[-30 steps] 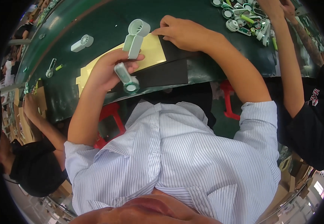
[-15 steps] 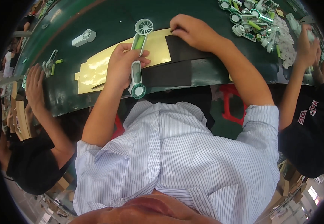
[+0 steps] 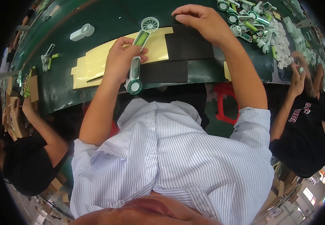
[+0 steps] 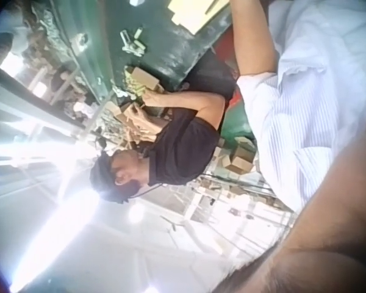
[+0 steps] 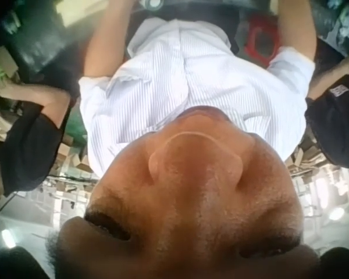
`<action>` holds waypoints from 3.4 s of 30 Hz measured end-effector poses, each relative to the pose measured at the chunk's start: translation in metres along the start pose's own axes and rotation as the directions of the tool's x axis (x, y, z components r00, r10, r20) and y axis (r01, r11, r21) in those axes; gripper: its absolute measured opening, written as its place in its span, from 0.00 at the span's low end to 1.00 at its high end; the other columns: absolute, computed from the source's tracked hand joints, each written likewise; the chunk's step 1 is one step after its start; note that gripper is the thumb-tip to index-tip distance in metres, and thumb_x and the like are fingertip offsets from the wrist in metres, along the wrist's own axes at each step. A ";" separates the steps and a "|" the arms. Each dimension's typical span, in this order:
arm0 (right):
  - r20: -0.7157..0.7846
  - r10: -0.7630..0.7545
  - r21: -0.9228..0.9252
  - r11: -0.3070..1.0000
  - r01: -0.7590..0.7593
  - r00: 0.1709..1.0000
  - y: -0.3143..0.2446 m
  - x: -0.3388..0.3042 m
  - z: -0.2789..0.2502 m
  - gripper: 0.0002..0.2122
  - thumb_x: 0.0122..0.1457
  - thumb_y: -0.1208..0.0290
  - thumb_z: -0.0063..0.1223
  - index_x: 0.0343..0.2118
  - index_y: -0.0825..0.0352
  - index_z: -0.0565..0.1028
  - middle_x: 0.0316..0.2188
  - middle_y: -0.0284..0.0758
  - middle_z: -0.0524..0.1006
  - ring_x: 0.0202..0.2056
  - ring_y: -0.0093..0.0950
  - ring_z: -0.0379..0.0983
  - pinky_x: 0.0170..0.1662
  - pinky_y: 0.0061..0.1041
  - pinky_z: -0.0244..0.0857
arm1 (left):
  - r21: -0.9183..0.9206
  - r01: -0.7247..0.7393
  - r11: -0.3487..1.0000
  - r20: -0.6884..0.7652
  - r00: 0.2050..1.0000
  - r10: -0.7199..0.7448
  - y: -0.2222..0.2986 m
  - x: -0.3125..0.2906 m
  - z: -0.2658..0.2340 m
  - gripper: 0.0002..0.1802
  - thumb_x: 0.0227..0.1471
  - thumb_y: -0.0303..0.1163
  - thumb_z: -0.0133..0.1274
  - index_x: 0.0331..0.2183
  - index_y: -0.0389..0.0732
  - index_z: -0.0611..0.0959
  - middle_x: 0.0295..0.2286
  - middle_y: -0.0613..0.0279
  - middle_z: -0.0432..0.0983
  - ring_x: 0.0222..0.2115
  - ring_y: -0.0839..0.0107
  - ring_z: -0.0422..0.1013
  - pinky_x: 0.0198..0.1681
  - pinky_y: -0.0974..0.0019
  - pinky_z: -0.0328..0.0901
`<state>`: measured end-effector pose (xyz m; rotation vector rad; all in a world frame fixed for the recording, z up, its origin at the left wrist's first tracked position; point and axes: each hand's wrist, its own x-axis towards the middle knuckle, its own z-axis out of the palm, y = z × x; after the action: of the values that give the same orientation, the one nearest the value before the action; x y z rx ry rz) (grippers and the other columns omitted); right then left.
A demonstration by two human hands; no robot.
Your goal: The person assembles portable fans by inserting batteries into fan housings and snapping the casing covers together by hand.
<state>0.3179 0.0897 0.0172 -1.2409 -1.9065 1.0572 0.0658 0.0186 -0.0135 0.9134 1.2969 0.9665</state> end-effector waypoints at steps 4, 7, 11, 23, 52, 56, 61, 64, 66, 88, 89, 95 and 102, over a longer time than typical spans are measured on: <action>0.077 0.028 0.196 0.980 -0.042 0.997 -0.033 -0.014 0.012 0.10 0.58 0.69 0.56 0.41 0.67 0.79 0.33 0.28 0.78 0.32 0.16 0.71 0.37 0.15 0.65 | 0.027 -0.029 0.999 0.005 1.000 0.029 -0.004 -0.002 0.001 0.13 0.50 0.26 0.54 0.37 0.33 0.71 0.31 0.48 0.79 0.27 0.67 0.77 0.32 0.70 0.72; 0.067 -0.180 0.076 0.982 0.174 0.981 -0.043 -0.013 0.035 0.10 0.56 0.71 0.56 0.39 0.70 0.78 0.31 0.31 0.79 0.28 0.19 0.73 0.35 0.18 0.67 | 0.071 -0.039 0.997 0.011 0.999 0.038 -0.003 0.000 0.002 0.13 0.50 0.26 0.54 0.37 0.33 0.71 0.30 0.48 0.79 0.27 0.67 0.78 0.32 0.70 0.72; 0.104 -0.390 -0.185 0.896 0.403 0.915 -0.037 -0.003 0.050 0.09 0.56 0.71 0.54 0.38 0.68 0.78 0.32 0.35 0.79 0.33 0.27 0.75 0.40 0.23 0.68 | 0.090 -0.074 0.993 0.014 0.997 0.073 -0.012 0.002 -0.001 0.13 0.49 0.26 0.54 0.37 0.34 0.72 0.30 0.49 0.79 0.28 0.67 0.78 0.32 0.71 0.71; 0.258 -0.539 -0.321 0.735 0.597 0.802 -0.024 0.009 0.054 0.08 0.57 0.71 0.53 0.38 0.65 0.79 0.34 0.35 0.80 0.36 0.34 0.76 0.40 0.27 0.69 | 0.100 -0.081 0.992 0.019 0.997 0.079 -0.009 -0.003 -0.002 0.13 0.48 0.26 0.54 0.37 0.33 0.73 0.30 0.50 0.80 0.29 0.68 0.78 0.32 0.71 0.70; 0.551 -0.152 -0.653 0.532 0.538 0.820 -0.100 0.036 0.054 0.11 0.49 0.72 0.59 0.32 0.71 0.73 0.22 0.47 0.77 0.30 0.46 0.77 0.31 0.42 0.70 | -0.015 -0.115 0.993 0.003 0.993 0.115 -0.018 -0.008 -0.002 0.16 0.50 0.29 0.52 0.39 0.29 0.73 0.31 0.50 0.79 0.31 0.68 0.78 0.32 0.70 0.70; 0.590 0.003 -0.731 0.426 0.533 0.807 -0.090 0.050 0.065 0.11 0.47 0.70 0.61 0.31 0.72 0.77 0.25 0.49 0.78 0.32 0.44 0.78 0.34 0.39 0.71 | 0.074 -0.197 0.978 0.013 0.980 0.196 -0.019 -0.011 0.005 0.17 0.49 0.29 0.52 0.39 0.28 0.73 0.30 0.49 0.79 0.31 0.67 0.78 0.33 0.69 0.70; 0.481 -0.099 -0.870 0.068 0.488 0.871 -0.135 0.023 0.073 0.16 0.40 0.63 0.68 0.26 0.71 0.80 0.26 0.49 0.79 0.33 0.40 0.79 0.36 0.36 0.72 | 0.064 -0.205 0.977 -0.001 0.979 0.205 -0.025 -0.010 0.004 0.17 0.48 0.29 0.52 0.39 0.28 0.73 0.29 0.49 0.79 0.30 0.68 0.77 0.33 0.69 0.70; 0.524 -0.046 -0.833 0.181 0.523 0.851 -0.125 0.031 0.065 0.17 0.38 0.62 0.70 0.25 0.71 0.80 0.26 0.48 0.79 0.34 0.40 0.79 0.37 0.35 0.72 | 0.076 -0.208 0.975 0.020 0.978 0.207 -0.023 -0.011 0.005 0.17 0.48 0.30 0.52 0.38 0.28 0.73 0.29 0.50 0.79 0.29 0.68 0.77 0.32 0.70 0.69; 0.596 0.140 -0.763 0.405 0.504 0.791 -0.101 0.055 0.061 0.17 0.38 0.62 0.70 0.26 0.72 0.80 0.26 0.46 0.79 0.34 0.42 0.78 0.37 0.36 0.72 | 0.091 -0.209 0.974 0.041 0.978 0.206 -0.019 -0.011 0.007 0.17 0.48 0.30 0.52 0.38 0.28 0.73 0.28 0.50 0.79 0.28 0.69 0.77 0.31 0.70 0.69; 0.750 0.059 0.636 0.209 -0.743 0.658 -0.023 -0.100 0.081 0.25 0.68 0.55 0.37 0.44 0.79 0.72 0.36 0.49 0.79 0.27 0.29 0.79 0.27 0.23 0.75 | -0.600 0.030 0.799 0.265 0.950 0.163 0.014 -0.030 -0.012 0.24 0.49 0.16 0.46 0.50 0.26 0.68 0.44 0.45 0.70 0.46 0.54 0.72 0.51 0.62 0.69; 0.801 0.022 0.592 0.112 -0.798 0.598 -0.024 -0.108 0.098 0.27 0.68 0.52 0.34 0.49 0.79 0.69 0.41 0.50 0.77 0.30 0.30 0.79 0.31 0.24 0.75 | -0.641 0.066 0.765 0.281 0.947 0.154 0.019 -0.030 -0.009 0.22 0.48 0.14 0.46 0.48 0.27 0.68 0.45 0.43 0.69 0.49 0.50 0.69 0.54 0.58 0.68; 0.607 -0.044 0.723 -0.384 -0.574 0.793 -0.041 -0.100 0.141 0.29 0.68 0.52 0.34 0.57 0.78 0.59 0.52 0.54 0.68 0.38 0.30 0.76 0.37 0.22 0.76 | -0.768 0.122 0.629 0.310 0.930 0.199 0.018 -0.031 -0.012 0.17 0.47 0.16 0.47 0.42 0.30 0.72 0.43 0.44 0.68 0.46 0.51 0.68 0.52 0.53 0.67; 0.619 -0.093 0.694 -0.401 -0.598 0.780 -0.065 -0.105 0.127 0.26 0.68 0.56 0.36 0.53 0.79 0.64 0.51 0.54 0.70 0.45 0.36 0.77 0.37 0.23 0.77 | -0.754 0.140 0.642 0.510 0.741 0.437 0.044 -0.060 -0.022 0.32 0.54 0.45 0.42 0.54 0.32 0.68 0.46 0.45 0.66 0.50 0.49 0.62 0.57 0.49 0.57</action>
<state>0.2230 -0.0595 0.0044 -0.2220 0.0207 2.5751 0.0399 -0.0226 0.0473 0.5895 0.1093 1.0544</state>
